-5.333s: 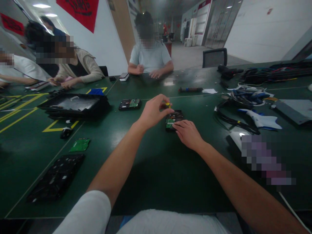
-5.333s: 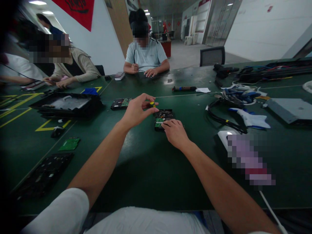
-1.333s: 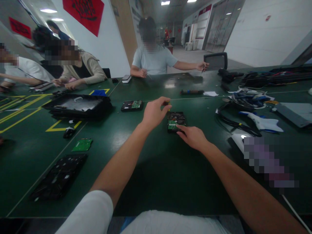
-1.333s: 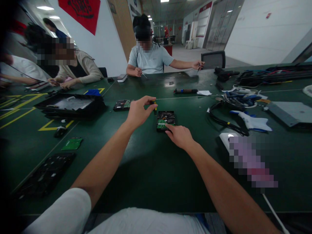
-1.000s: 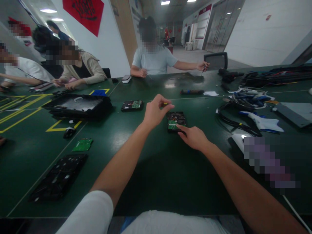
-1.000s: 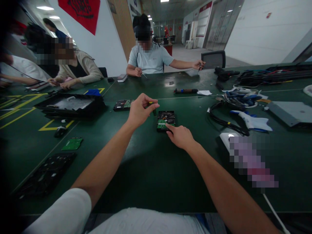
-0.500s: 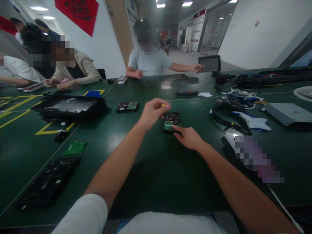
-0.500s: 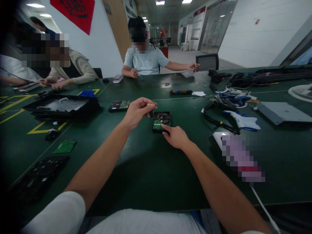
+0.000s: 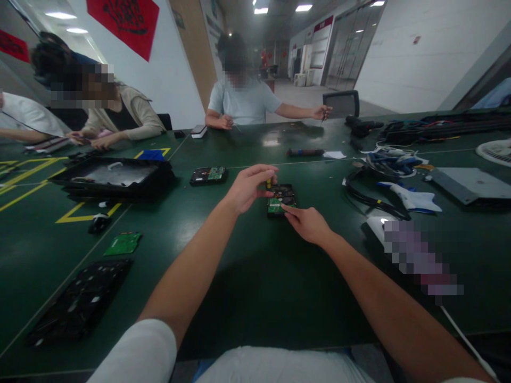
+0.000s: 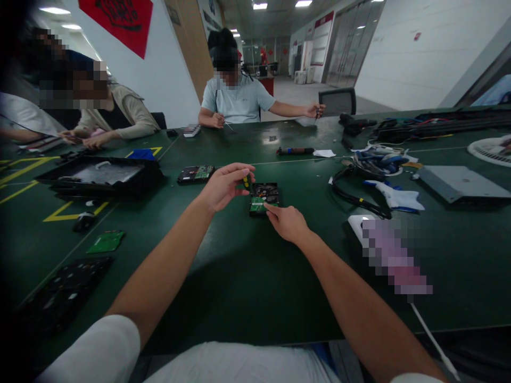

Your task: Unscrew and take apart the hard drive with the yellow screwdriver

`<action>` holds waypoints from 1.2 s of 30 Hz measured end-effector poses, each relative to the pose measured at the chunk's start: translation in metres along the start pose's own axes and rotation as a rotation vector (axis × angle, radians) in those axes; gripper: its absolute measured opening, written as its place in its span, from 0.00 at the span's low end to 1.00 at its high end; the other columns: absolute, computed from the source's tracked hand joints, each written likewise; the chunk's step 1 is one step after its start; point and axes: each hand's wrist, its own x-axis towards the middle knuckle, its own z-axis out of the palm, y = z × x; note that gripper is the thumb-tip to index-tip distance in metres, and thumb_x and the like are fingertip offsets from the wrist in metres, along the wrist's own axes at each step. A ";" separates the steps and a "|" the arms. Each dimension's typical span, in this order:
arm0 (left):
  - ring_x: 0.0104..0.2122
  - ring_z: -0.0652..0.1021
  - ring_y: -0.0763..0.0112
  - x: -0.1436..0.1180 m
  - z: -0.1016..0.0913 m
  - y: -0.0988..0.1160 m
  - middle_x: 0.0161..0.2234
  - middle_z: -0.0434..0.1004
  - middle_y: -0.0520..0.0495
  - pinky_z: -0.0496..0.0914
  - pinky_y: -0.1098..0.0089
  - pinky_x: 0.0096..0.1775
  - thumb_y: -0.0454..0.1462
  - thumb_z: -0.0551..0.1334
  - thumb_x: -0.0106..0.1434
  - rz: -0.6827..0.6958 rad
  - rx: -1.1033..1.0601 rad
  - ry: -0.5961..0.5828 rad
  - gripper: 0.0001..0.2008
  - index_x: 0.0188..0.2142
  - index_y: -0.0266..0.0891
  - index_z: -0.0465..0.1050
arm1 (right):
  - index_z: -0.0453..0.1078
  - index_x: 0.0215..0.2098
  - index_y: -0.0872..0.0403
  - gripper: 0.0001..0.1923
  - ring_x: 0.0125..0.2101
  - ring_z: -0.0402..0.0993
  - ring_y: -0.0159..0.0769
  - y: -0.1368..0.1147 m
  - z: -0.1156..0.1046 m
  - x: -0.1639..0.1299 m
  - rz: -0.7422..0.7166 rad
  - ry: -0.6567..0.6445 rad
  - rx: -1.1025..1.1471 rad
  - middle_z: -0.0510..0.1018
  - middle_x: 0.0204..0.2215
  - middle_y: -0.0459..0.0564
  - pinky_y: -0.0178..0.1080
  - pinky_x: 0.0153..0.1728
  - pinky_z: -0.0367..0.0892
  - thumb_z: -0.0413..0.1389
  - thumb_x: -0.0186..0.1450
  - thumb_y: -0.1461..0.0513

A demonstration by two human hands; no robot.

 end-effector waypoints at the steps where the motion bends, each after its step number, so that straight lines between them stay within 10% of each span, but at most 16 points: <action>1: 0.40 0.82 0.66 0.000 0.000 0.000 0.40 0.81 0.46 0.79 0.70 0.34 0.43 0.72 0.63 -0.007 -0.022 0.012 0.13 0.45 0.42 0.80 | 0.71 0.73 0.42 0.26 0.38 0.84 0.45 0.000 0.000 0.000 -0.001 0.001 0.000 0.89 0.45 0.53 0.42 0.41 0.74 0.48 0.81 0.51; 25: 0.39 0.81 0.62 0.004 -0.004 -0.005 0.35 0.80 0.43 0.82 0.60 0.43 0.43 0.65 0.63 -0.140 -0.089 0.058 0.08 0.35 0.41 0.72 | 0.70 0.73 0.45 0.28 0.29 0.79 0.40 0.003 0.001 0.002 -0.006 -0.025 0.133 0.87 0.34 0.49 0.39 0.31 0.66 0.48 0.80 0.50; 36: 0.37 0.79 0.64 0.001 0.000 -0.002 0.35 0.80 0.42 0.76 0.69 0.31 0.46 0.65 0.63 -0.125 0.021 0.034 0.12 0.35 0.39 0.80 | 0.70 0.73 0.45 0.27 0.29 0.80 0.39 0.003 0.001 0.001 -0.012 -0.018 0.125 0.86 0.33 0.48 0.38 0.31 0.65 0.50 0.80 0.51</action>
